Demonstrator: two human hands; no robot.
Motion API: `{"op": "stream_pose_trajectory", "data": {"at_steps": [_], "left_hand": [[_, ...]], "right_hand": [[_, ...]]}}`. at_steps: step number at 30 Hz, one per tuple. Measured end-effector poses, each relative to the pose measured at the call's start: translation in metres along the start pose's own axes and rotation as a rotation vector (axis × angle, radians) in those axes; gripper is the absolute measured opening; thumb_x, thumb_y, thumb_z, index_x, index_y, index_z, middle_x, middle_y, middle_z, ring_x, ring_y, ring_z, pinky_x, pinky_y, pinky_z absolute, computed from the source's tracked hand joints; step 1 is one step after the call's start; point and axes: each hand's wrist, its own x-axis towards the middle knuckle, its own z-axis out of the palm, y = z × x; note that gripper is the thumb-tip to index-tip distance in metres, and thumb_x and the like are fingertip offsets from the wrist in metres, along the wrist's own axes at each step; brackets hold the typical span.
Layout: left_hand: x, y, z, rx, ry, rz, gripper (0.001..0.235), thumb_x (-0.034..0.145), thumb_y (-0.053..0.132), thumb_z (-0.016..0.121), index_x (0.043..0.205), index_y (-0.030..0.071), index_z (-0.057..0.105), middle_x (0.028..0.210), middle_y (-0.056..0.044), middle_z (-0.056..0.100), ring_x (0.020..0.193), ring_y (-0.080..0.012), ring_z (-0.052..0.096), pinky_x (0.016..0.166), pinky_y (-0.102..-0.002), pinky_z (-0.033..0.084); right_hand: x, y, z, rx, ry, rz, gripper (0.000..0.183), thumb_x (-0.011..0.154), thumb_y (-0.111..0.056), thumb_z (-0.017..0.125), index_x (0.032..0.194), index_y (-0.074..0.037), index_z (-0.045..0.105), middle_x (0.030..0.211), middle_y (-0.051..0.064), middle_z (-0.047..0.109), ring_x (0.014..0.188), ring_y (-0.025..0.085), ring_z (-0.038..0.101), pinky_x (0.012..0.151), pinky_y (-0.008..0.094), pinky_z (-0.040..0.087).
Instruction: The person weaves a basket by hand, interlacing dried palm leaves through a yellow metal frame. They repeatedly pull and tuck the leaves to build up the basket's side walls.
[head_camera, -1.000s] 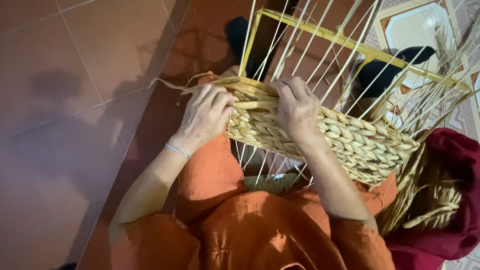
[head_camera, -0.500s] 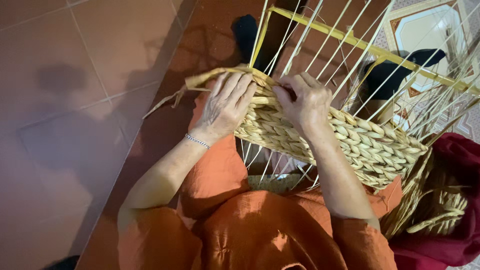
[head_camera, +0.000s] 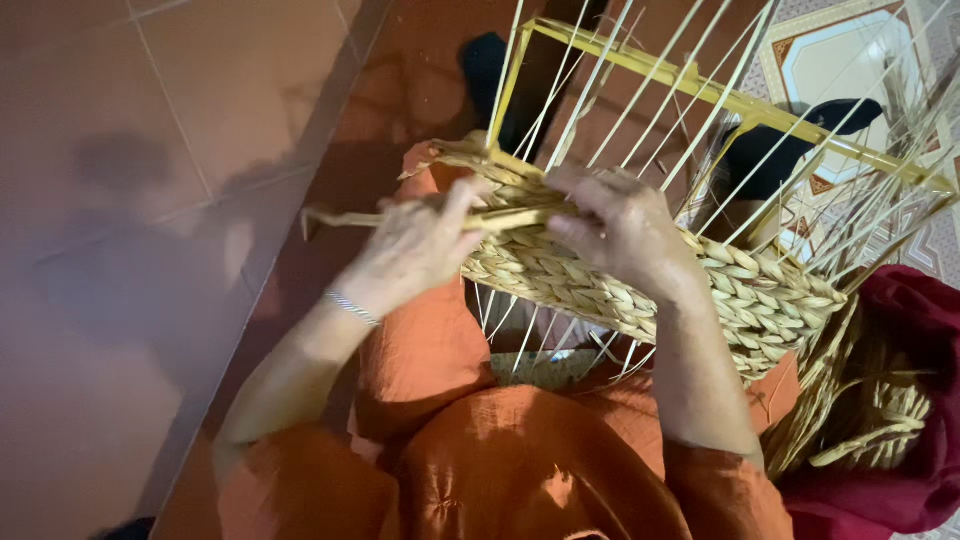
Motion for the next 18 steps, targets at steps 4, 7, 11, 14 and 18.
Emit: {"op": "stream_pose_trajectory", "data": {"at_steps": [4, 7, 11, 14, 18], "left_hand": [[-0.026, -0.013, -0.054, 0.337, 0.452, 0.223, 0.029, 0.106, 0.035, 0.075, 0.112, 0.009, 0.064, 0.091, -0.008, 0.064, 0.078, -0.0201, 0.06, 0.074, -0.043, 0.048], [-0.033, -0.001, -0.067, 0.495, 1.001, 0.235, 0.043, 0.101, 0.03, 0.08, 0.137, 0.013, 0.065, 0.123, -0.01, 0.059, 0.121, -0.0259, 0.053, 0.106, -0.05, 0.042], [-0.002, 0.035, -0.042, 0.472, 1.085, 0.474, 0.041, 0.106, 0.023, 0.077, 0.144, 0.017, 0.062, 0.145, -0.002, 0.053, 0.137, -0.019, 0.043, 0.114, -0.047, 0.035], [0.01, 0.034, -0.024, 0.274, 1.14, 0.569, 0.036, 0.108, 0.018, 0.076, 0.14, 0.015, 0.061, 0.145, -0.01, 0.055, 0.133, -0.0241, 0.048, 0.114, -0.047, 0.037], [-0.002, 0.016, -0.005, 0.284, 1.151, 0.761, 0.032, 0.104, 0.018, 0.074, 0.134, 0.013, 0.064, 0.13, -0.008, 0.062, 0.118, -0.0229, 0.058, 0.101, -0.044, 0.041]], "right_hand": [[-0.007, 0.006, 0.022, -0.184, 0.107, -0.075, 0.018, 0.089, -0.013, 0.072, 0.106, -0.006, 0.07, 0.094, 0.01, 0.073, 0.072, 0.023, 0.066, 0.063, 0.039, 0.057], [-0.016, 0.022, 0.044, -0.149, 0.079, 0.172, 0.007, 0.098, -0.006, 0.071, 0.1, -0.002, 0.066, 0.077, 0.01, 0.066, 0.058, 0.02, 0.057, 0.048, 0.035, 0.05], [-0.026, 0.036, 0.056, -0.187, 0.046, 0.335, 0.012, 0.103, -0.001, 0.06, 0.094, -0.003, 0.053, 0.066, 0.01, 0.057, 0.047, 0.022, 0.05, 0.045, 0.036, 0.045], [-0.03, 0.032, 0.056, -0.257, 0.123, 0.179, 0.019, 0.084, 0.004, 0.061, 0.096, -0.001, 0.047, 0.066, 0.012, 0.053, 0.057, 0.026, 0.051, 0.054, 0.042, 0.05], [-0.024, 0.025, 0.053, -0.168, 0.087, 0.295, 0.016, 0.102, -0.002, 0.061, 0.099, -0.002, 0.046, 0.07, 0.013, 0.05, 0.061, 0.031, 0.048, 0.07, 0.049, 0.051]]}}
